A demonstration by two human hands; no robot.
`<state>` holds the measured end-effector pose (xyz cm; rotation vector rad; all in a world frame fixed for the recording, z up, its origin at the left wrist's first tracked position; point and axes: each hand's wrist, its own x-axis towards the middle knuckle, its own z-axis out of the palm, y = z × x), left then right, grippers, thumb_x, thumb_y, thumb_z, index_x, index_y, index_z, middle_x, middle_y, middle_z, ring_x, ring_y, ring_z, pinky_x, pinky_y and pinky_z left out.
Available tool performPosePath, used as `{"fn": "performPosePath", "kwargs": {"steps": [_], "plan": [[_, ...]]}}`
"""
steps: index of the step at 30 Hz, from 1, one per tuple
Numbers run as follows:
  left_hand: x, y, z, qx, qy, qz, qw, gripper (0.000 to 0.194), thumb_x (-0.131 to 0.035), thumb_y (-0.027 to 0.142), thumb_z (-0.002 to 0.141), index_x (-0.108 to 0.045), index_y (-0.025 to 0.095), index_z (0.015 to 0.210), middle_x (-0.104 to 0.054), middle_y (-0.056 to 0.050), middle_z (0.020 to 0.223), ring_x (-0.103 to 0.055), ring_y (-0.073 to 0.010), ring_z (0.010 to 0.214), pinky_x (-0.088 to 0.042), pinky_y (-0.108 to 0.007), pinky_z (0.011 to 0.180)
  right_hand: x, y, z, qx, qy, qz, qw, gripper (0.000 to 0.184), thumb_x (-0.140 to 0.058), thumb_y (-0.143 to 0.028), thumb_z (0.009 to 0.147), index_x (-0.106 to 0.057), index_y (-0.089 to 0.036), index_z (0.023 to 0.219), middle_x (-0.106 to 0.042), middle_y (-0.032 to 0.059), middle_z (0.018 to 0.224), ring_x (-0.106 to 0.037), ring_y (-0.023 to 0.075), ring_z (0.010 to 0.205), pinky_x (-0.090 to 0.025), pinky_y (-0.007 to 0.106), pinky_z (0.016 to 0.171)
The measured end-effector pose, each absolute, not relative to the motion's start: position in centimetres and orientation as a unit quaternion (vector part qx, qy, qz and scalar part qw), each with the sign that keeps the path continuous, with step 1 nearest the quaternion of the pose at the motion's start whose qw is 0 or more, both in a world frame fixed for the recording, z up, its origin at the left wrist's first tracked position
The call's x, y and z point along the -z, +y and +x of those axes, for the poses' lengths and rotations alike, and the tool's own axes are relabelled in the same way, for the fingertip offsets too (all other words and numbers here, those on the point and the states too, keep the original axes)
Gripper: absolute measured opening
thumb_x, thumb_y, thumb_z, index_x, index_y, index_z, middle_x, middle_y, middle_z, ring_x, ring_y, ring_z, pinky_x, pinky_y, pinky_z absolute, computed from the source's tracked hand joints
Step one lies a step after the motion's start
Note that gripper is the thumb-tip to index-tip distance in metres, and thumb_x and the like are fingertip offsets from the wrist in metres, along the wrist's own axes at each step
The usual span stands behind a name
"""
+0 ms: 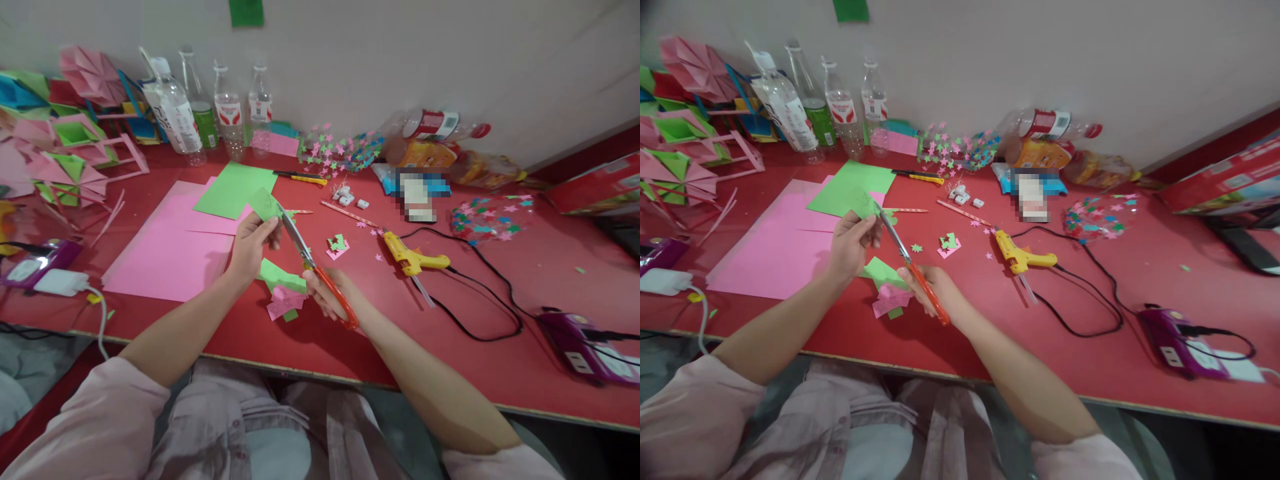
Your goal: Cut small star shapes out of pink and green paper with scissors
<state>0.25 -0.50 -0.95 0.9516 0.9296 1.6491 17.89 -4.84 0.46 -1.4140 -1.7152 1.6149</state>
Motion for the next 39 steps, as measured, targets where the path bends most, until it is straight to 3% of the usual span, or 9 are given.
{"fn": "performPosePath", "kwargs": {"steps": [10,18,24,39], "plan": [[0.5,-0.4,0.0,-0.669,0.409,0.390,0.483,0.016,-0.066,0.030,0.071,-0.056,0.019,0.065,-0.058,0.005,0.050,-0.047,-0.0042,0.039,-0.036,-0.017,0.038,-0.9,-4.5,17.9,-0.572,-0.598,-0.531,0.181,0.048,-0.053,-0.060,0.088,-0.037,-0.023,0.063,-0.034,-0.0091,0.038,-0.033,0.0061,0.028,-0.028,0.019,0.030],[0.5,-0.2,-0.7,-0.673,0.409,0.389,0.478,0.013,-0.060,0.024,0.074,-0.053,0.019,0.063,-0.054,0.006,0.050,-0.045,-0.0037,0.041,-0.035,-0.016,0.038,-0.6,-4.0,18.2,-0.575,-0.590,-0.544,0.161,0.049,-0.060,-0.064,0.082,-0.041,-0.022,0.065,-0.036,-0.0096,0.040,-0.033,0.0064,0.028,-0.028,0.020,0.029],[0.5,0.1,-1.0,-0.683,0.418,0.377,0.465,0.021,-0.061,0.028,0.077,-0.046,0.020,0.064,-0.052,0.007,0.051,-0.044,-0.0030,0.041,-0.033,-0.016,0.039,-0.6,-3.8,18.3,-0.565,-0.605,-0.543,0.140,0.047,-0.057,-0.060,0.084,-0.043,-0.021,0.062,-0.036,-0.0087,0.038,-0.036,0.0066,0.027,-0.030,0.020,0.029],[0.4,-0.1,-0.8,-0.661,0.405,0.411,0.480,0.022,-0.064,0.026,0.076,-0.047,0.020,0.065,-0.058,0.006,0.054,-0.049,-0.0036,0.042,-0.039,-0.016,0.043,-0.3,-3.9,18.1,-0.574,-0.597,-0.536,0.162,0.050,-0.061,-0.064,0.079,-0.042,-0.022,0.060,-0.036,-0.0084,0.037,-0.037,0.0070,0.027,-0.029,0.020,0.030]]}}
